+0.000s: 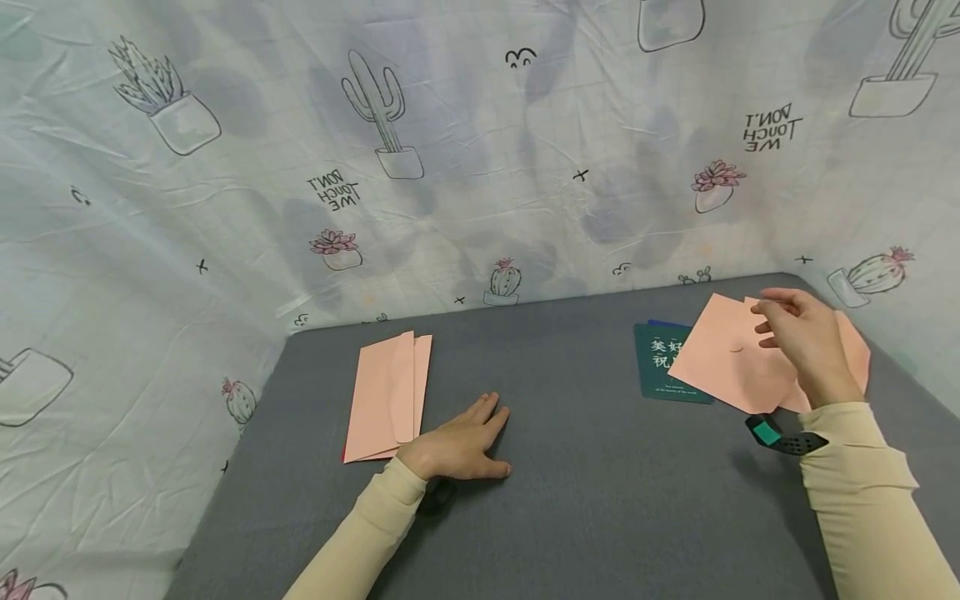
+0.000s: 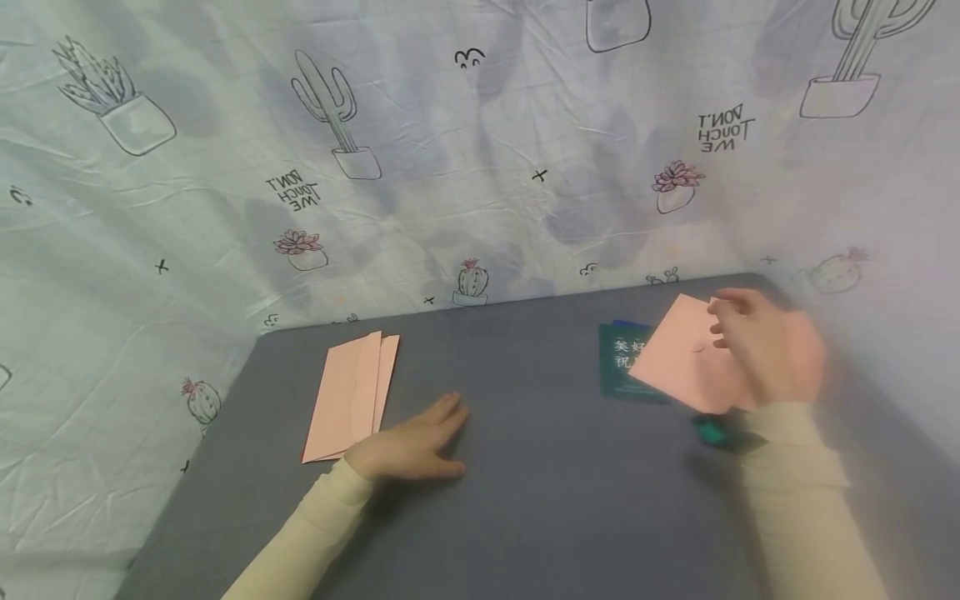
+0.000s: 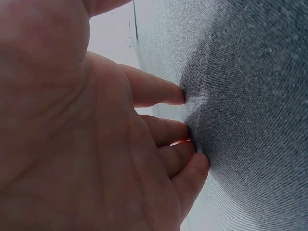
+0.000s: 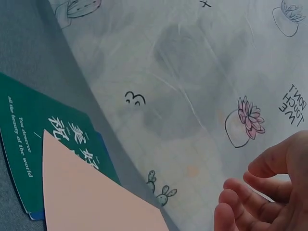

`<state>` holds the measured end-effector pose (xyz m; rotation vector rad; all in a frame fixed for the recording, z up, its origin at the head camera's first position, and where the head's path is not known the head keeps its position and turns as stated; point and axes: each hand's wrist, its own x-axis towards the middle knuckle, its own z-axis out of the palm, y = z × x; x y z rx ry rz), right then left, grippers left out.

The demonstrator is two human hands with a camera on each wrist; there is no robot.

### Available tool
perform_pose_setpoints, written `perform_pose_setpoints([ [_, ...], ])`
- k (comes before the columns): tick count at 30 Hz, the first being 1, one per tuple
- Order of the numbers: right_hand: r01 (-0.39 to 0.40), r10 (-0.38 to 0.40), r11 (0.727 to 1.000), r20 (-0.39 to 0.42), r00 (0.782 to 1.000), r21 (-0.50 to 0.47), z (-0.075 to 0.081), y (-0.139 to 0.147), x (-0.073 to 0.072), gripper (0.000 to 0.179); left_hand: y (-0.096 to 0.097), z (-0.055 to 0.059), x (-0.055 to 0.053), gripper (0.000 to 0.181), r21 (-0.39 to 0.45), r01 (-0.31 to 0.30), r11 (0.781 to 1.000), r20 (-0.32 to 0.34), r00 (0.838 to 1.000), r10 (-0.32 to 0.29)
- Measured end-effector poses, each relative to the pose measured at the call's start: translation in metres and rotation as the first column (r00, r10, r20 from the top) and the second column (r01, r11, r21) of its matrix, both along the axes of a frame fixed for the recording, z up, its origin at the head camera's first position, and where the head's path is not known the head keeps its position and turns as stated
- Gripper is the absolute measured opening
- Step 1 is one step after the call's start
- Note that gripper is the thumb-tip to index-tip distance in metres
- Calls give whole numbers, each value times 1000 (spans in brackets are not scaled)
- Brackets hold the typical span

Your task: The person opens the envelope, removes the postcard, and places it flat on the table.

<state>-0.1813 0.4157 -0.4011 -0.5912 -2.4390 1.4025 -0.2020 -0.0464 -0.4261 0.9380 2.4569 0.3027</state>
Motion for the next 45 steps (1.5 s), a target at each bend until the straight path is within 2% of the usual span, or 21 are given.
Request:
perform_pose_setpoints([
  [6, -41, 41, 999, 5, 999, -16, -5, -5, -4, 58, -4, -3, -6, 81, 66, -9, 998, -11, 1000, 10],
  [9, -77, 77, 997, 3, 997, -16, -9, -9, -6, 57, -6, 0, -11, 76, 128, -28, 991, -50, 998, 35],
  [12, -120, 120, 993, -20, 993, -21, -12, -14, -7, 53, -11, 5, -17, 72, 178, -69, 982, -118, 989, 90],
  [16, -190, 188, 981, -57, 981, -38, -19, -19, -9, 52, -20, 12, -25, 70, 225, -157, 962, -177, 964, 199],
  [23, -302, 298, 951, -60, 953, -60, -30, -31, -17, 56, -41, 27, -38, 76, 253, -305, 918, -145, 926, 348],
  [28, -335, 333, 942, -50, 942, -35, -34, -40, -21, 56, -58, 33, -47, 75, 266, -413, 871, -126, 881, 456],
  [34, -398, 395, 917, -71, 916, -31, -34, -51, -20, 55, -74, 26, -60, 70, 300, -518, 801, -104, 817, 567],
  [40, -448, 443, 893, -84, 892, -43, -34, -67, -22, 55, -87, 21, -66, 74, 239, -555, 797, -166, 785, 596],
  [45, -494, 490, 866, -64, 869, -76, -38, -81, -24, 54, -99, 19, -67, 84, 118, -598, 793, -153, 778, 610],
])
